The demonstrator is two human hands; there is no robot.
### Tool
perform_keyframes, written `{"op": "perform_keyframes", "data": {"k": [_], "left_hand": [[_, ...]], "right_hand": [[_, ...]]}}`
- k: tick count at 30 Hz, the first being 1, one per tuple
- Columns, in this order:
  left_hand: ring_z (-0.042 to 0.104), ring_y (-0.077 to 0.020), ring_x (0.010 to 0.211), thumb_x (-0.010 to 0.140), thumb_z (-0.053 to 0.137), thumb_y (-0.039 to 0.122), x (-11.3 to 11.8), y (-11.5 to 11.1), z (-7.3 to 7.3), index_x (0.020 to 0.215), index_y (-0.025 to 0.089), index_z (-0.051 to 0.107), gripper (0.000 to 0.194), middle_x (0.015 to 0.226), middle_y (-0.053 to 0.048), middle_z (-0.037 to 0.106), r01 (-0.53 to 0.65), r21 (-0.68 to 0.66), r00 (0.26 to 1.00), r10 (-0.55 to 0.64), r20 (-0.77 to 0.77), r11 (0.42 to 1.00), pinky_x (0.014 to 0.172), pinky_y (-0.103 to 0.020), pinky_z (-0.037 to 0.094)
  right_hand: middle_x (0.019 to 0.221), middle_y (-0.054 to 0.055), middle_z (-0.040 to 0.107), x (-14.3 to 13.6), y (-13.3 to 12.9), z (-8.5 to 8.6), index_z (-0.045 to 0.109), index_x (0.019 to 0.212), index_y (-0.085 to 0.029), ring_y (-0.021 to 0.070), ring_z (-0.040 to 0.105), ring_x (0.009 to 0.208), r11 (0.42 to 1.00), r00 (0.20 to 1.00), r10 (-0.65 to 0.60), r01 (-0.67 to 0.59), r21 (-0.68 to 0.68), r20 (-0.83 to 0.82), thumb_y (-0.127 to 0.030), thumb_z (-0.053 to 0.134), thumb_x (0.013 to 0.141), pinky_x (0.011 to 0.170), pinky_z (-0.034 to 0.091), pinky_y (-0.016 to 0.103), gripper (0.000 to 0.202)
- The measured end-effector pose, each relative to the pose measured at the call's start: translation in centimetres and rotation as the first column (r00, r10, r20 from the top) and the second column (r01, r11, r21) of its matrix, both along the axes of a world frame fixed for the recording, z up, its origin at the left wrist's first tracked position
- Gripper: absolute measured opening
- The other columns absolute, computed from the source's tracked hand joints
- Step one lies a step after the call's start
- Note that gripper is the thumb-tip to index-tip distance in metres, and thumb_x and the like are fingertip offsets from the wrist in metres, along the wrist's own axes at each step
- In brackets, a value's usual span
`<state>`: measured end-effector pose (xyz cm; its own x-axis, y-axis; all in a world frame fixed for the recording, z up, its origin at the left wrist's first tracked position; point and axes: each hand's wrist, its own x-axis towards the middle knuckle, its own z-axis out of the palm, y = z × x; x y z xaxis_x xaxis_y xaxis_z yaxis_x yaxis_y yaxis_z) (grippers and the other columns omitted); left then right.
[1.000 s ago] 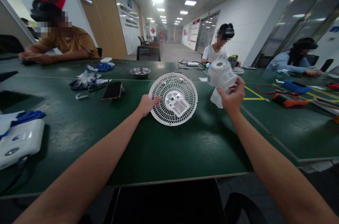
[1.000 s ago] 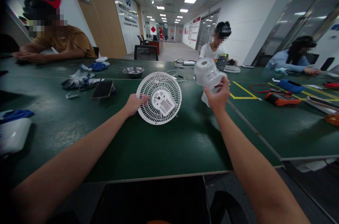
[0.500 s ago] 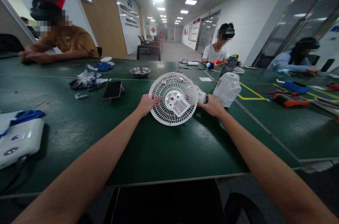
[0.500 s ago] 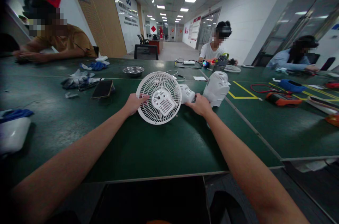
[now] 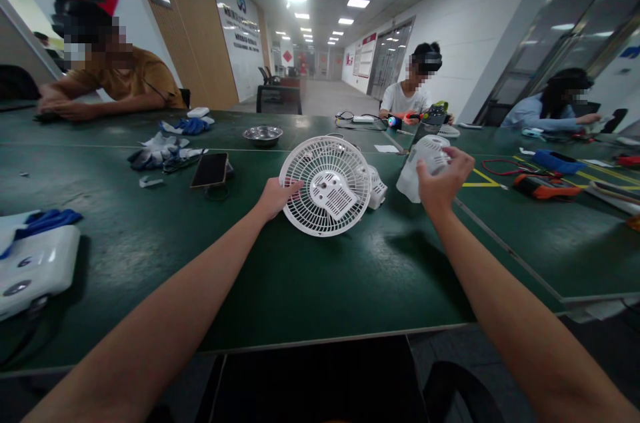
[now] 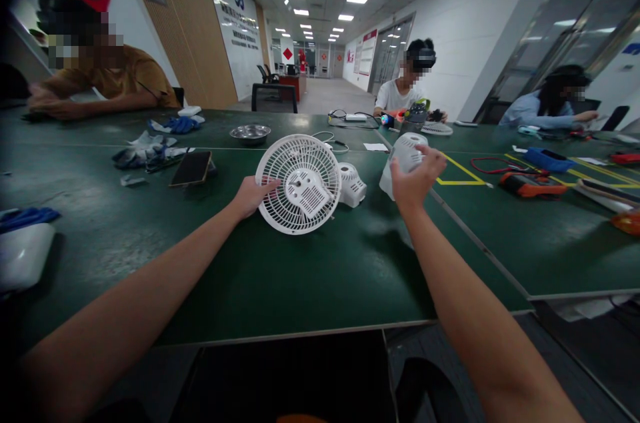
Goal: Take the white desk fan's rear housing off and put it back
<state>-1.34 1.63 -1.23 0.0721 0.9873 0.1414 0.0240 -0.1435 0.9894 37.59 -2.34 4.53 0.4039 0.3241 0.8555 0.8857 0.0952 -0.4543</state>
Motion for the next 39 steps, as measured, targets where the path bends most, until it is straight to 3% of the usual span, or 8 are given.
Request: {"op": "perform_keyframes", "data": {"k": [2,4,7,11,17,26,34,39], "left_hand": [[0.072,-0.0218,0.074,0.077,0.081,0.032,0.1,-0.1,0.2,0.094,0.01,0.072,0.03,0.084,-0.011,0.075,-0.013,-0.014,1.0,0.013,-0.006,1.0,0.073,-0.039,0.06],[0.072,-0.0219,0.073,0.077,0.081,0.031,0.1,-0.3,0.4,0.094,0.01,0.072,0.028,0.082,-0.011,0.075,-0.025,-0.025,1.0,0.024,-0.012,0.999,0.073,-0.038,0.06],[0.072,-0.0218,0.073,0.077,0.081,0.031,0.2,-0.5,0.5,0.095,0.009,0.072,0.029,0.081,-0.011,0.075,-0.023,-0.017,1.0,0.023,-0.007,1.0,0.072,-0.038,0.059],[0.071,-0.0213,0.072,0.076,0.082,0.033,0.2,-0.4,0.3,0.095,0.009,0.072,0.032,0.081,-0.01,0.075,-0.002,0.009,1.0,0.002,0.017,1.0,0.072,-0.038,0.06],[0.069,-0.0195,0.066,0.073,0.083,0.035,0.1,-0.1,-0.1,0.085,0.01,0.073,0.03,0.075,-0.008,0.074,-0.019,0.052,1.0,0.019,0.002,0.998,0.067,-0.035,0.058],[0.071,-0.0198,0.069,0.074,0.082,0.031,0.2,0.4,-0.3,0.087,0.013,0.073,0.025,0.08,-0.008,0.075,-0.031,-0.006,0.999,0.031,0.011,1.0,0.071,-0.036,0.059],[0.072,-0.0213,0.071,0.075,0.082,0.031,0.1,0.0,0.0,0.091,0.012,0.073,0.026,0.083,-0.009,0.076,-0.016,-0.007,1.0,0.016,-0.001,1.0,0.072,-0.039,0.06],[0.071,-0.0212,0.07,0.075,0.083,0.031,0.2,-0.2,0.2,0.089,0.012,0.073,0.025,0.08,-0.009,0.075,-0.024,-0.018,1.0,0.024,-0.003,1.0,0.072,-0.038,0.06]], "right_hand": [[0.132,0.017,0.054,1.3,0.5,-0.4,0.048,0.131,-0.016,0.0363,0.048,0.126,0.998,0.993,-0.066,0.063,-0.031,-0.102,-0.037,0.077,0.067,0.107,0.039,0.053,0.073],[0.137,0.02,0.05,2.5,1.2,-1.3,0.042,0.137,-0.016,0.0392,0.046,0.13,0.985,0.969,-0.111,0.077,-0.155,-0.221,-0.038,0.081,0.062,0.109,0.036,0.056,0.088],[0.139,0.022,0.05,3.9,2.1,-2.9,0.036,0.139,-0.016,0.0396,0.047,0.132,0.951,0.936,-0.113,0.005,-0.309,-0.332,-0.04,0.087,0.055,0.11,0.037,0.054,0.102],[0.129,0.017,0.062,5.2,2.9,-4.4,0.04,0.131,-0.019,0.0355,0.06,0.12,0.908,0.919,-0.048,-0.123,-0.4,-0.392,-0.045,0.089,0.052,0.104,0.046,0.047,0.096],[0.122,0.015,0.067,6.0,3.5,-5.0,0.047,0.123,-0.021,0.036,0.065,0.111,0.919,0.922,-0.096,-0.063,-0.39,-0.376,-0.054,0.089,0.048,0.099,0.049,0.05,0.092],[0.12,0.014,0.068,6.2,3.4,-5.1,0.047,0.123,-0.021,0.0355,0.066,0.11,0.916,0.929,-0.079,-0.076,-0.393,-0.362,-0.056,0.087,0.052,0.098,0.05,0.05,0.089],[0.131,0.022,0.063,6.3,3.6,-5.6,0.046,0.127,-0.016,0.0401,0.061,0.122,0.823,0.929,-0.118,-0.106,-0.558,-0.35,-0.048,0.091,0.048,0.104,0.049,0.051,0.097],[0.125,0.023,0.066,6.5,3.6,-5.5,0.055,0.115,-0.014,0.0402,0.063,0.119,0.825,0.94,-0.125,-0.079,-0.559,-0.318,-0.05,0.092,0.047,0.102,0.051,0.053,0.086]]}}
